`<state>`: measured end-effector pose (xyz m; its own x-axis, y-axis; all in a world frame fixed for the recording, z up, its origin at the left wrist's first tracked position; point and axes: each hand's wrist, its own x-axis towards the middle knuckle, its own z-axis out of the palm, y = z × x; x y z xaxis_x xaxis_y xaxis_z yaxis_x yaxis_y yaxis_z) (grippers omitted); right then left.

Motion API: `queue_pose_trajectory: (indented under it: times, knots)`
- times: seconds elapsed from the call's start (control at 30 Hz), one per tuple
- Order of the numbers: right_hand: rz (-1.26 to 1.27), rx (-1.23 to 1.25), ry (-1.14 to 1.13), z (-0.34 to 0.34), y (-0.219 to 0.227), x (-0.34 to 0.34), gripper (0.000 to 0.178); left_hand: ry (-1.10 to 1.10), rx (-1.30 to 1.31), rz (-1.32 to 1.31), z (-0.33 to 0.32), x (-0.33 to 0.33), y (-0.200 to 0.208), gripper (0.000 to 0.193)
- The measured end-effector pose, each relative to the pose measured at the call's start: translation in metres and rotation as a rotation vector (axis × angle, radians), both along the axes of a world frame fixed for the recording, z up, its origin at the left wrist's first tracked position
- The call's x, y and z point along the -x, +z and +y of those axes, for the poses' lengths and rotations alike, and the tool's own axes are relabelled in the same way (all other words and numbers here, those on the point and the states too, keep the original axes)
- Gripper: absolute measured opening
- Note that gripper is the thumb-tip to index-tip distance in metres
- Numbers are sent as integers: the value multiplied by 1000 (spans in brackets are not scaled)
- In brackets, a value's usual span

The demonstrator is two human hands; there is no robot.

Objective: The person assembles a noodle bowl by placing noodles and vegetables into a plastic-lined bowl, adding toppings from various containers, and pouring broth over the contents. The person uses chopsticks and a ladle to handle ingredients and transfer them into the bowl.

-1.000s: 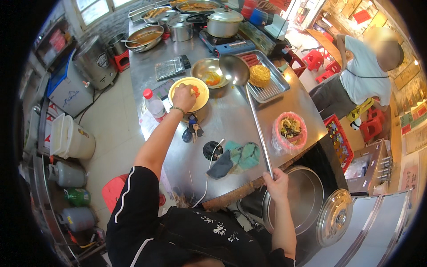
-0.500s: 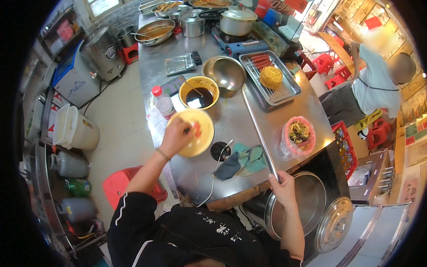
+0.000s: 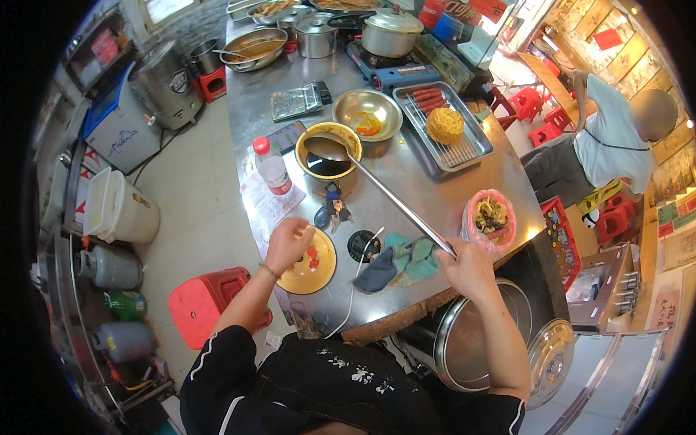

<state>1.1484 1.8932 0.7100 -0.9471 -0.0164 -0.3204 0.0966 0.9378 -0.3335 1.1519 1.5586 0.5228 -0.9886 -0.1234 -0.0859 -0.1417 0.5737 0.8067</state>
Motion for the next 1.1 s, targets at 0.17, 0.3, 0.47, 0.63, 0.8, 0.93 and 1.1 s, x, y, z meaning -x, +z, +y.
queue_pose_trajectory:
  times: [0.17,0.3,0.47,0.63,0.8,0.93,1.1]
  knots:
    - [46,-93,128,-6,14,22,30,295,-692,-320,10,88,-47,27]
    - [-17,-203,210,-2,34,42,29,396,-980,-364,23,120,-60,24]
    - [-58,-159,382,-1,60,82,21,502,-1171,-292,30,125,-68,8]
    - [-226,-24,314,16,53,101,21,562,-1189,-270,27,124,-71,7]
    - [-371,154,207,41,31,105,21,534,-1214,-290,27,120,-68,4]
    - [-262,27,259,16,43,95,22,522,-1193,-286,26,116,-63,4]
    - [-107,-88,338,7,45,85,25,490,-1203,-279,23,112,-66,3]
